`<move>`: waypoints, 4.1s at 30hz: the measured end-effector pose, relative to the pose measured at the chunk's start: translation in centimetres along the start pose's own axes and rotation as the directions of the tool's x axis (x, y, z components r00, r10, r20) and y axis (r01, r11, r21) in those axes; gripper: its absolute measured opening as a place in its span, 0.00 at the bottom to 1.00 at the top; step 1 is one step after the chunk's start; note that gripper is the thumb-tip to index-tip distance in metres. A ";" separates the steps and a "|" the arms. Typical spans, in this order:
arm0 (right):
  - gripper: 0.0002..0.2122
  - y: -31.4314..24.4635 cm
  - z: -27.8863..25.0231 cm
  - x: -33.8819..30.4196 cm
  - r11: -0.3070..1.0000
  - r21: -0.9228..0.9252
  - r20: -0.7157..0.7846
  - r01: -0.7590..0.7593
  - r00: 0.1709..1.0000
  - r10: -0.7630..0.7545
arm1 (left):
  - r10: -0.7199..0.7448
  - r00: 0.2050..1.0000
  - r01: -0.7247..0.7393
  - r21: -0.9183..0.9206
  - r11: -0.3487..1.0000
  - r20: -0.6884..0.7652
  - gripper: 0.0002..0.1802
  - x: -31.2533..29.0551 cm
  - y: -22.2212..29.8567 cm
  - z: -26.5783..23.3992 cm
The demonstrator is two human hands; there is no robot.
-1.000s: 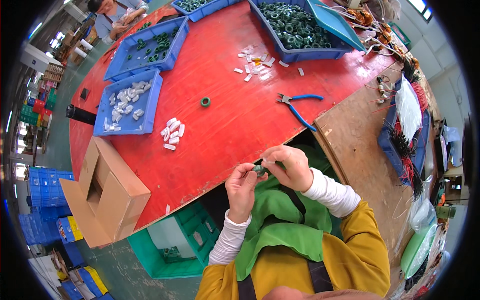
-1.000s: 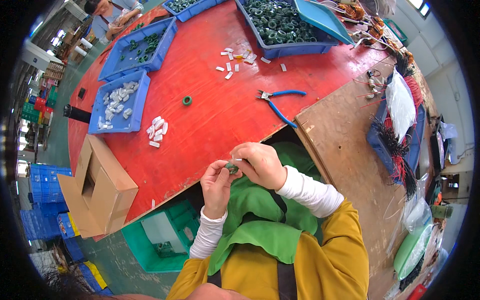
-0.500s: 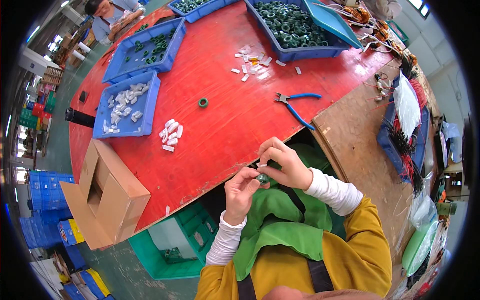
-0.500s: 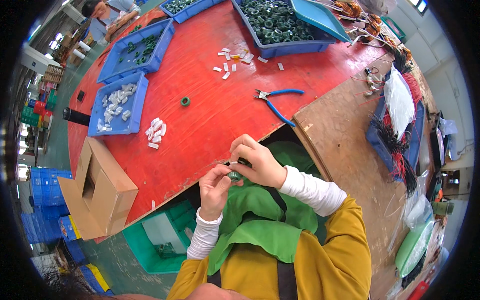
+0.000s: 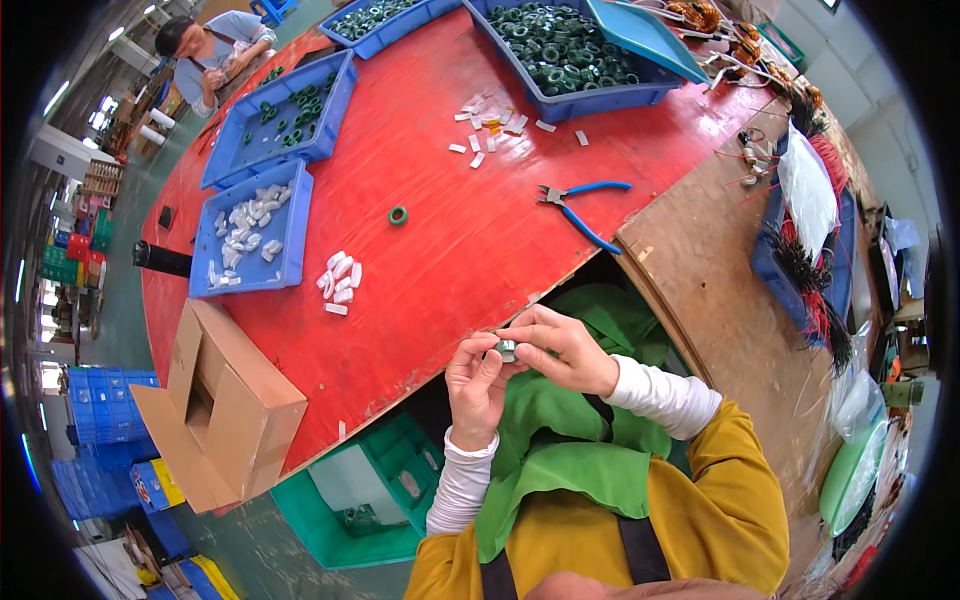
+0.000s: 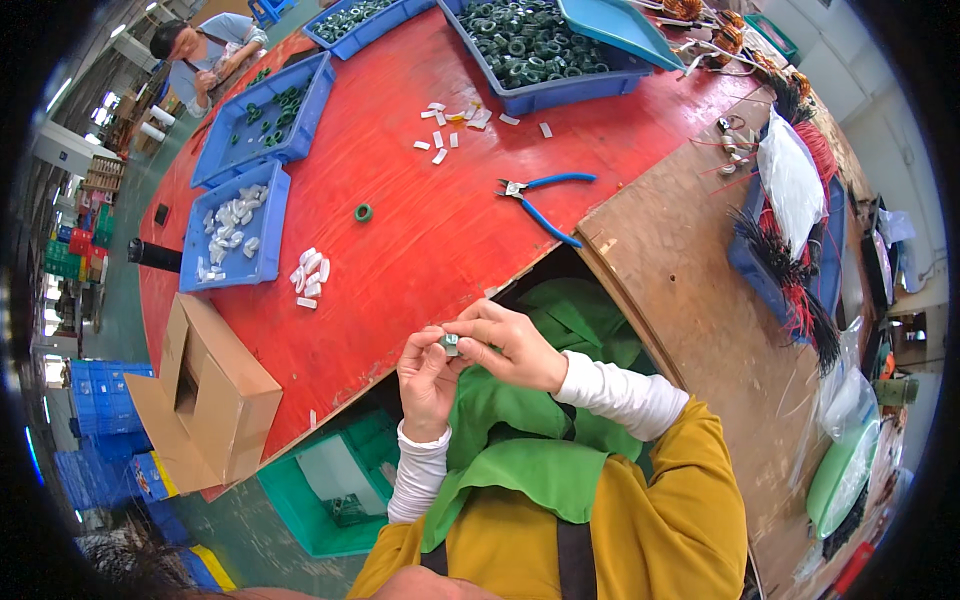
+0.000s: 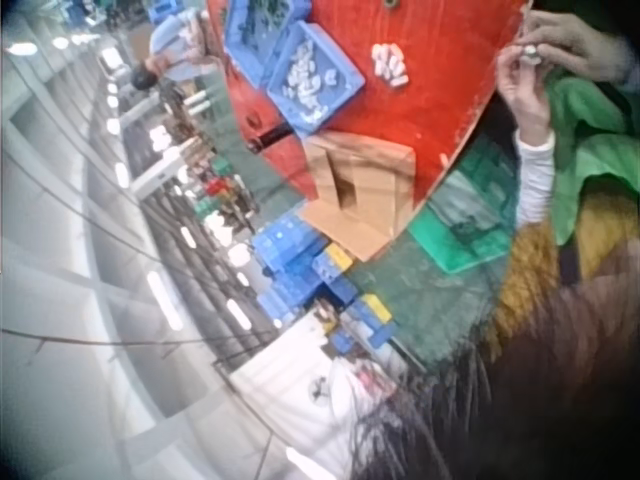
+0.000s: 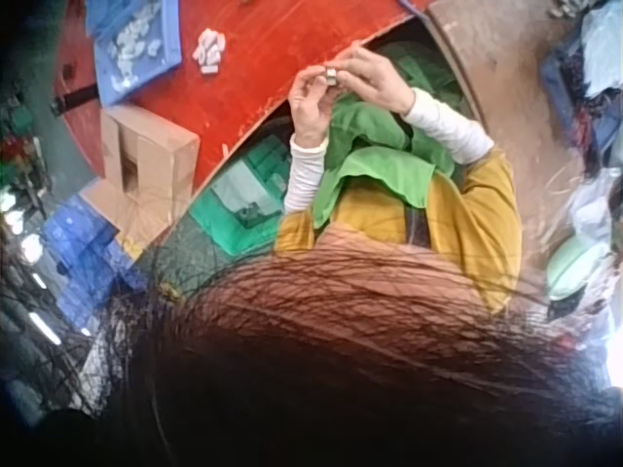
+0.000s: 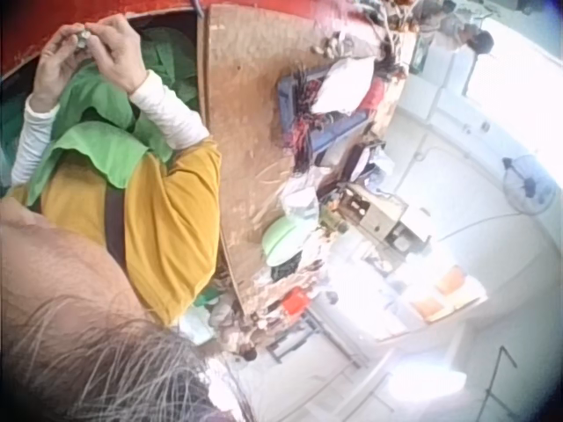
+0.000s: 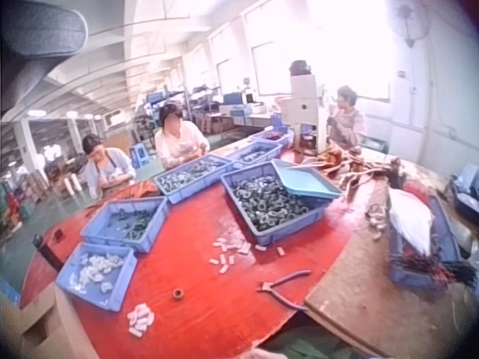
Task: The person assembles and trims small green and white plastic components at a workbench, using pliers to trim the components.
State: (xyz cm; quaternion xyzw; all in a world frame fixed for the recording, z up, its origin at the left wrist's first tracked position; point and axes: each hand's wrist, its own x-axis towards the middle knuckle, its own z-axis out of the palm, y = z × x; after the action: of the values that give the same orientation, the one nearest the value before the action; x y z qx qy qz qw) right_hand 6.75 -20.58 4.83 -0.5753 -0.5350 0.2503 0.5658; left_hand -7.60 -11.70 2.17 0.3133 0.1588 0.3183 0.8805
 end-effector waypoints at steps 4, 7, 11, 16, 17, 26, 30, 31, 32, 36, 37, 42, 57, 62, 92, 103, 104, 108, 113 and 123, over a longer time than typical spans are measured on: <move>0.13 -0.4 -0.1 0.1 0.994 -0.088 -0.009 0.072 0.997 -0.073 | -0.007 1.000 0.007 -0.008 1.000 0.023 0.07 -0.1 0.0 0.2; 0.14 -1.1 -0.2 0.4 0.998 0.061 -0.037 -0.018 0.999 0.020 | -0.008 0.999 0.008 0.006 1.000 0.049 0.08 -0.1 -0.1 0.0; 0.11 -1.1 -0.4 0.6 0.967 0.188 0.011 -0.173 0.985 0.174 | -0.069 0.998 0.066 0.121 0.990 0.013 0.10 0.0 0.4 0.1; 0.11 -0.5 -1.4 1.2 0.990 -0.136 -0.014 0.026 1.000 -0.028 | -0.095 0.995 0.092 0.131 0.987 0.019 0.11 0.3 0.6 -0.5; 0.12 -0.8 -1.6 1.5 0.958 -0.223 -0.013 0.182 0.982 -0.189 | -0.090 0.996 0.088 0.106 0.990 0.013 0.11 0.4 0.5 -0.6; 0.11 -0.3 -1.3 1.6 0.679 -0.508 0.131 0.530 0.827 -0.547 | -0.105 0.994 0.107 0.075 0.991 -0.029 0.10 0.3 0.0 0.0; 0.09 -1.1 -1.1 1.7 0.607 -0.537 0.110 0.586 0.762 -0.638 | -0.130 0.988 0.121 -0.100 0.988 -0.086 0.07 0.8 -0.6 -0.8; 0.08 -1.1 -1.2 1.8 0.635 -0.540 0.089 0.553 0.787 -0.610 | -0.130 0.988 0.122 -0.100 0.988 -0.085 0.07 0.8 -0.6 -0.7; 0.07 -0.6 -0.9 1.5 0.689 -0.482 0.061 0.541 0.805 -0.590 | -0.107 0.992 0.098 -0.130 0.987 -0.065 0.06 0.8 -0.7 -0.6; 0.08 0.2 0.2 -0.2 0.779 -0.391 -0.024 0.490 0.841 -0.541 | -0.049 0.996 0.040 -0.108 0.993 -0.080 0.06 0.9 -1.0 0.1; 0.08 0.1 0.2 -0.2 0.779 -0.392 -0.024 0.489 0.841 -0.540 | -0.050 0.996 0.041 -0.108 0.993 -0.080 0.06 0.8 -1.1 0.2; 0.06 -1.3 -0.9 0.7 0.947 -0.189 -0.205 0.259 0.933 -0.296 | -0.006 0.996 0.001 -0.052 0.999 -0.093 0.06 0.5 -1.3 1.0; 0.05 0.3 -1.9 2.6 0.943 -0.219 -0.012 0.251 0.966 -0.260 | -0.031 0.994 0.015 0.141 0.990 0.106 0.10 -0.2 0.3 1.2; 0.06 0.3 -2.3 2.3 0.926 -0.212 0.043 0.314 0.949 -0.312 | -0.044 0.989 0.025 0.138 0.990 0.139 0.09 -0.2 0.0 0.6; 0.09 0.4 -2.6 0.7 0.986 -0.120 0.037 0.114 0.993 -0.110 | -0.082 0.996 0.079 0.083 0.993 0.034 0.09 0.2 -0.1 0.1; 0.09 -0.9 -1.9 0.9 0.593 -0.566 0.158 0.573 0.781 -0.604 | -0.056 0.998 0.057 0.040 0.998 -0.038 0.08 -0.1 -0.8 0.6; 0.09 -1.0 -1.8 0.8 0.592 -0.563 0.163 0.577 0.780 -0.604 | -0.061 0.996 0.062 0.014 0.998 -0.062 0.08 0.3 -0.9 0.4; 0.10 -1.1 -1.6 0.8 0.658 -0.543 0.045 0.521 0.801 -0.597 | -0.103 0.991 0.093 -0.105 0.990 -0.088 0.06 0.5 -1.2 0.6; 0.14 0.0 -0.4 -0.3 0.780 -0.427 0.000 0.458 0.863 -0.506 | -0.063 0.994 0.049 -0.155 0.987 -0.086 0.06 0.5 -1.2 0.8; 0.11 -1.4 -1.9 1.1 0.892 -0.320 -0.140 0.318 0.916 -0.377 | 0.059 0.996 -0.052 0.086 0.995 -0.071 0.07 0.1 -1.5 1.4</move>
State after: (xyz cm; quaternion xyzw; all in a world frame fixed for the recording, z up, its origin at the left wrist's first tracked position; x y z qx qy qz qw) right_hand 8.30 -20.60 6.96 -0.5685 -0.6015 0.0049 0.5612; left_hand -6.15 -13.12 2.23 0.3423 0.1955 0.3470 0.8510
